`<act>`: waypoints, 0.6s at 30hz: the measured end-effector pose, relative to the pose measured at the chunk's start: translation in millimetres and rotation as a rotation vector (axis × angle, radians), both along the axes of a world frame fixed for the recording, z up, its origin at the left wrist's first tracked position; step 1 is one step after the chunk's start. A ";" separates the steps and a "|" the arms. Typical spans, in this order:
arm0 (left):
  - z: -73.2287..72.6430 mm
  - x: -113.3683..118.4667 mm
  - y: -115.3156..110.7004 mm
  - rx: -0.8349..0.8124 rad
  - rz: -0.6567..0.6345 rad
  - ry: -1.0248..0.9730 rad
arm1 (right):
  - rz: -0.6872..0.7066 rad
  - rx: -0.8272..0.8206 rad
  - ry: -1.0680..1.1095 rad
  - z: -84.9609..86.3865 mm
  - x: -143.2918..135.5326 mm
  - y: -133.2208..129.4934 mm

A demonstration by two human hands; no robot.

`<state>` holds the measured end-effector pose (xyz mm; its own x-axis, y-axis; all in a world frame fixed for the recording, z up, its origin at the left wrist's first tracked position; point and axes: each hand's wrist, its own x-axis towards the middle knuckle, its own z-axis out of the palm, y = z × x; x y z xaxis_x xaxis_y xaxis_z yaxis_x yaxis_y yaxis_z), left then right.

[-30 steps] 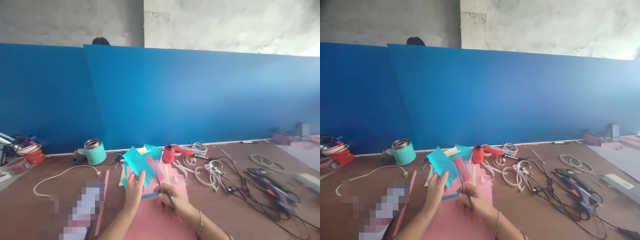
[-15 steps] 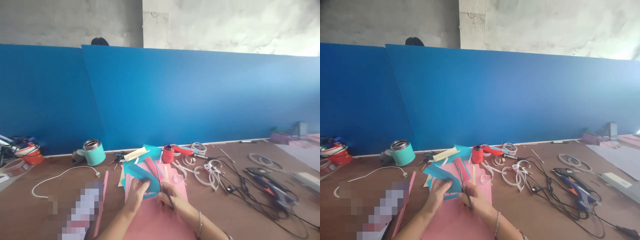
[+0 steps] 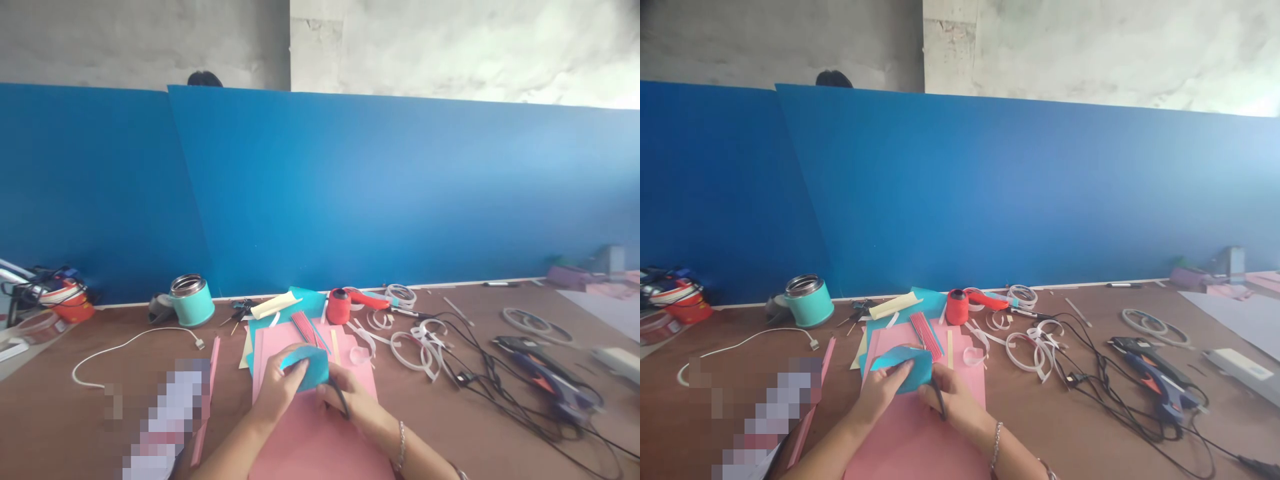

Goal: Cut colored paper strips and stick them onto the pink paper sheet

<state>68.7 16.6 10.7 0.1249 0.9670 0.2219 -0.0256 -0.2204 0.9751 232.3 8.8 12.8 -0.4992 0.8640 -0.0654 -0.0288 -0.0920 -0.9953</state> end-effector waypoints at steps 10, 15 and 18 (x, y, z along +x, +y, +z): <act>-6.6 -2.9 14.0 -0.109 0.474 0.000 | -0.062 -0.077 -0.117 -0.8 -4.1 -2.1; -1.7 -2.9 12.4 -0.118 0.523 0.003 | -0.083 -0.104 -0.139 -0.8 -5.1 -2.5; -1.8 -2.3 11.8 -0.082 0.493 -0.015 | -0.089 -0.109 -0.150 1.1 -5.6 -3.7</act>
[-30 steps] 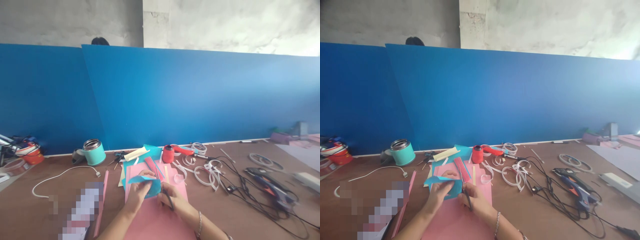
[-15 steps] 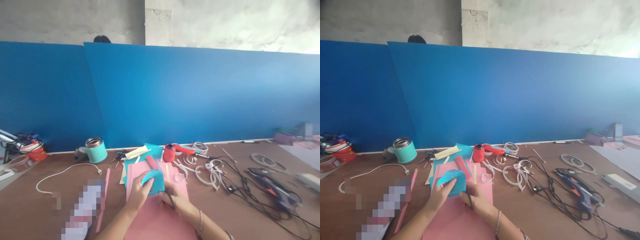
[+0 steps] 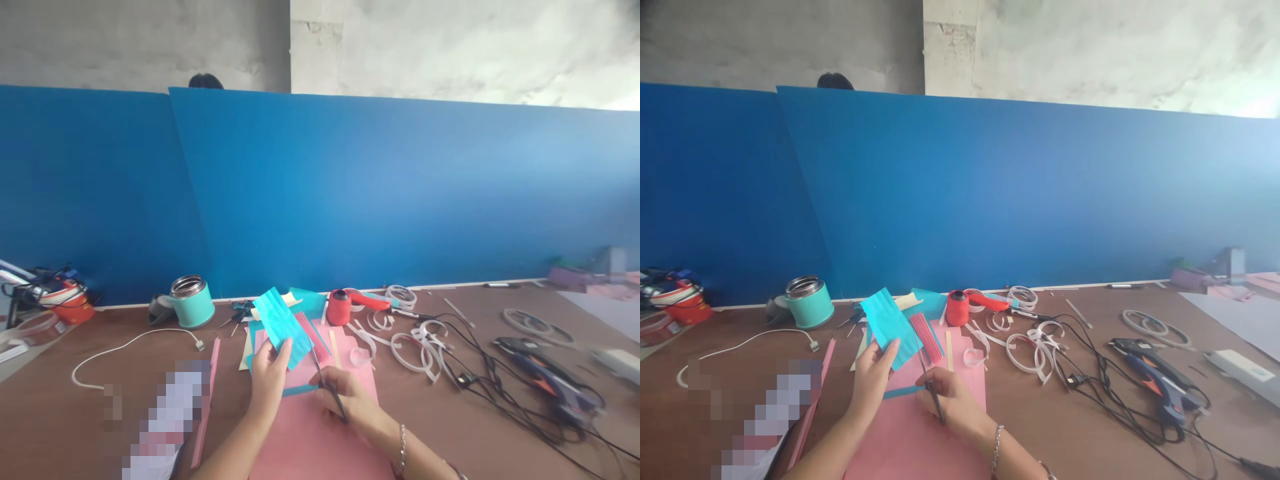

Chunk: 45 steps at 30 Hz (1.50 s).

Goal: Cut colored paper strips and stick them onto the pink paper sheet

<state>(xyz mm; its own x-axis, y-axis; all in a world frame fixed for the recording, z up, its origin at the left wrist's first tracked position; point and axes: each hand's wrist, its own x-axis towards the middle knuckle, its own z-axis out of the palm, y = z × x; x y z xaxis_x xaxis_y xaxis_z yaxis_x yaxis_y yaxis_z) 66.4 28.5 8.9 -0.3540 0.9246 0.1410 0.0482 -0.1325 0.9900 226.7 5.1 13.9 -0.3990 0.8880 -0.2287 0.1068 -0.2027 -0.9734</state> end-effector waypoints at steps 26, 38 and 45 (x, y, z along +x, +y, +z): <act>-7.0 -6.0 5.5 0.030 -0.148 0.054 | -0.012 0.005 -0.016 -4.3 1.2 2.1; -7.4 -4.7 4.2 0.035 -0.159 0.042 | -0.017 0.019 -0.027 -7.9 1.6 2.9; -11.0 -5.2 5.7 -0.004 -0.167 0.046 | -0.016 0.024 -0.005 -9.4 1.4 3.7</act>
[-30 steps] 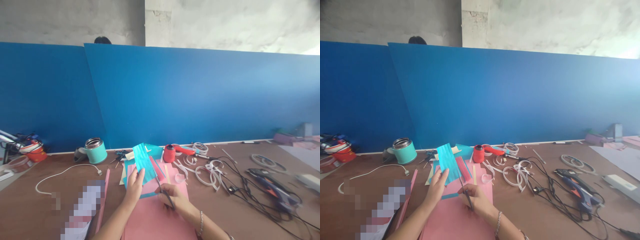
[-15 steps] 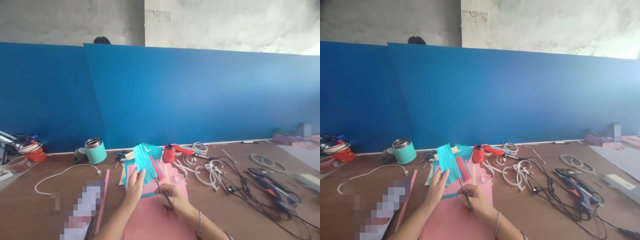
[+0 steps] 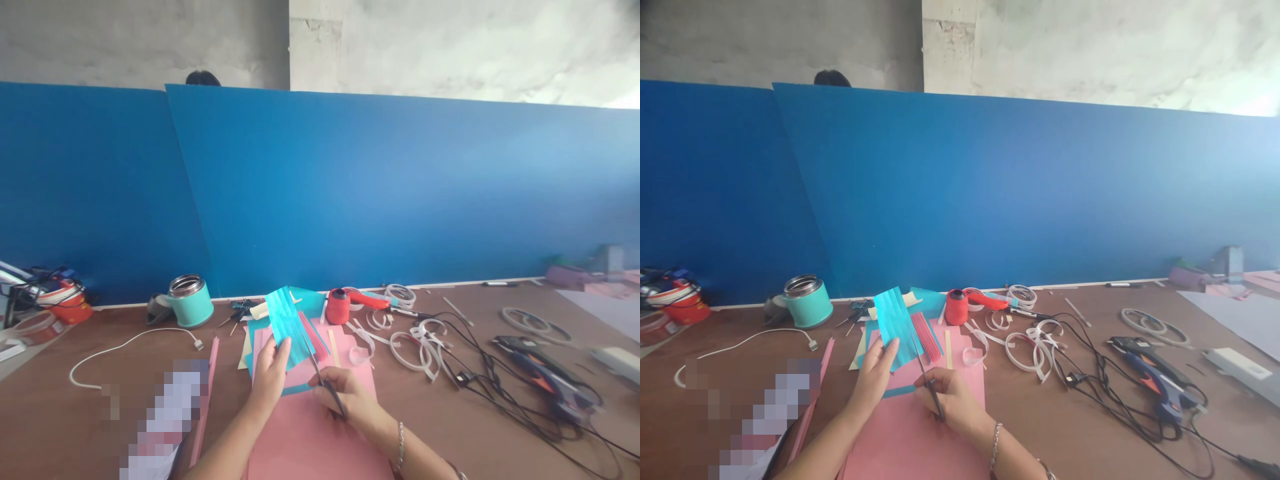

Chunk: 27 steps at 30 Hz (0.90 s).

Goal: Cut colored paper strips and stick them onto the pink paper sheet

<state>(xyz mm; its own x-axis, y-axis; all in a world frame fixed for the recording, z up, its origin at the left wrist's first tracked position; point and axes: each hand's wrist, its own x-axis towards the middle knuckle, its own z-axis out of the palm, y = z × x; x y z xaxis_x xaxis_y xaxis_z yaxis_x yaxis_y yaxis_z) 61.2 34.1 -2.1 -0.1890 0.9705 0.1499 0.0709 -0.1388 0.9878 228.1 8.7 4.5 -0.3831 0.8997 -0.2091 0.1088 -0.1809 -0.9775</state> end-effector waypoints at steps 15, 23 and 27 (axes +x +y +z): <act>-1.3 -0.7 1.3 0.016 0.003 0.006 | -0.002 0.007 -0.017 -1.8 -0.6 1.1; -1.5 -1.2 2.5 0.009 -0.011 -0.005 | 0.002 0.018 -0.032 -3.2 -0.9 0.9; 1.1 -0.9 1.1 0.013 -0.026 -0.012 | -0.007 0.026 -0.052 -4.7 -1.2 2.0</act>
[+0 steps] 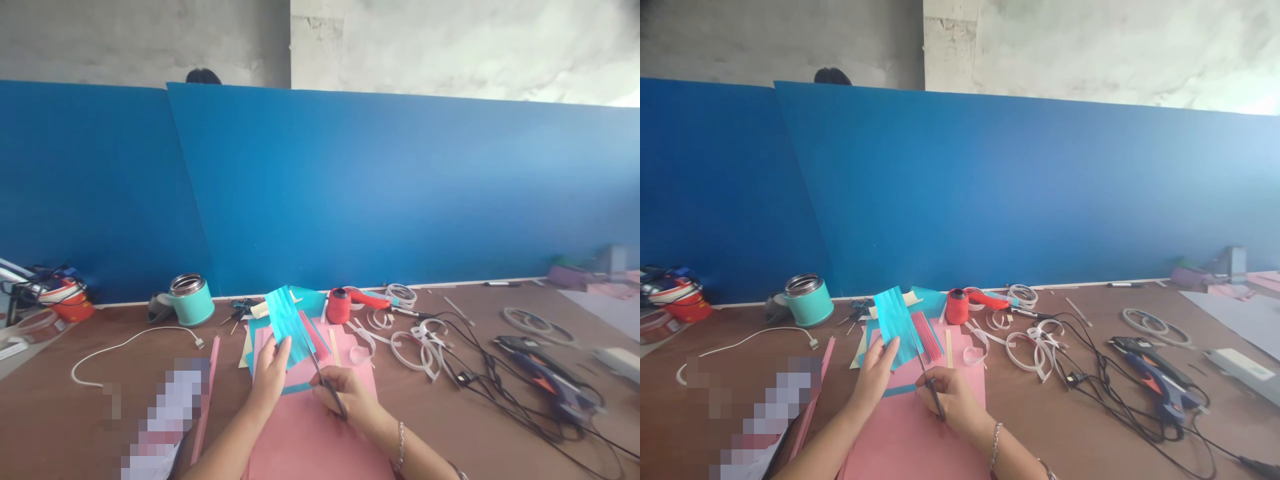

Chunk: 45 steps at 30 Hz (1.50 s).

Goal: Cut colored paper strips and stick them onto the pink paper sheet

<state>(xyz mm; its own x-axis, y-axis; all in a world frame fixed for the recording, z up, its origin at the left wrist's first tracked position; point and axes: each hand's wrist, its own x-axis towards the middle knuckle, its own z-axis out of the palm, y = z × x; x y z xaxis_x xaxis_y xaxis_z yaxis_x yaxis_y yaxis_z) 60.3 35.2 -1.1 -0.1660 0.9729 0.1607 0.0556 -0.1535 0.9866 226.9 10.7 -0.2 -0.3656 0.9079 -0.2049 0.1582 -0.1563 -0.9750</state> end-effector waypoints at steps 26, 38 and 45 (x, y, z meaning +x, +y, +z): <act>-0.8 0.3 0.5 -0.051 0.009 -0.031 | -0.026 -0.025 -0.006 12.2 -2.1 -4.4; 0.7 0.8 0.2 -0.059 0.017 -0.043 | -0.025 -0.009 -0.009 6.4 -1.4 -2.8; 1.5 0.7 -0.3 -0.056 0.020 -0.041 | -0.016 0.006 -0.003 4.2 -0.8 -1.8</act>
<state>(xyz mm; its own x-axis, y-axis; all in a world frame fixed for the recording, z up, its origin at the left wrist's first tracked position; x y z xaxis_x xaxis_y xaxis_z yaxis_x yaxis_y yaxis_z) 61.0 34.9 0.5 -0.1906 0.9767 0.0990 0.0173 -0.0975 0.9951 226.1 8.9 4.0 -0.3502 0.9149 -0.2007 0.1584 -0.1533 -0.9754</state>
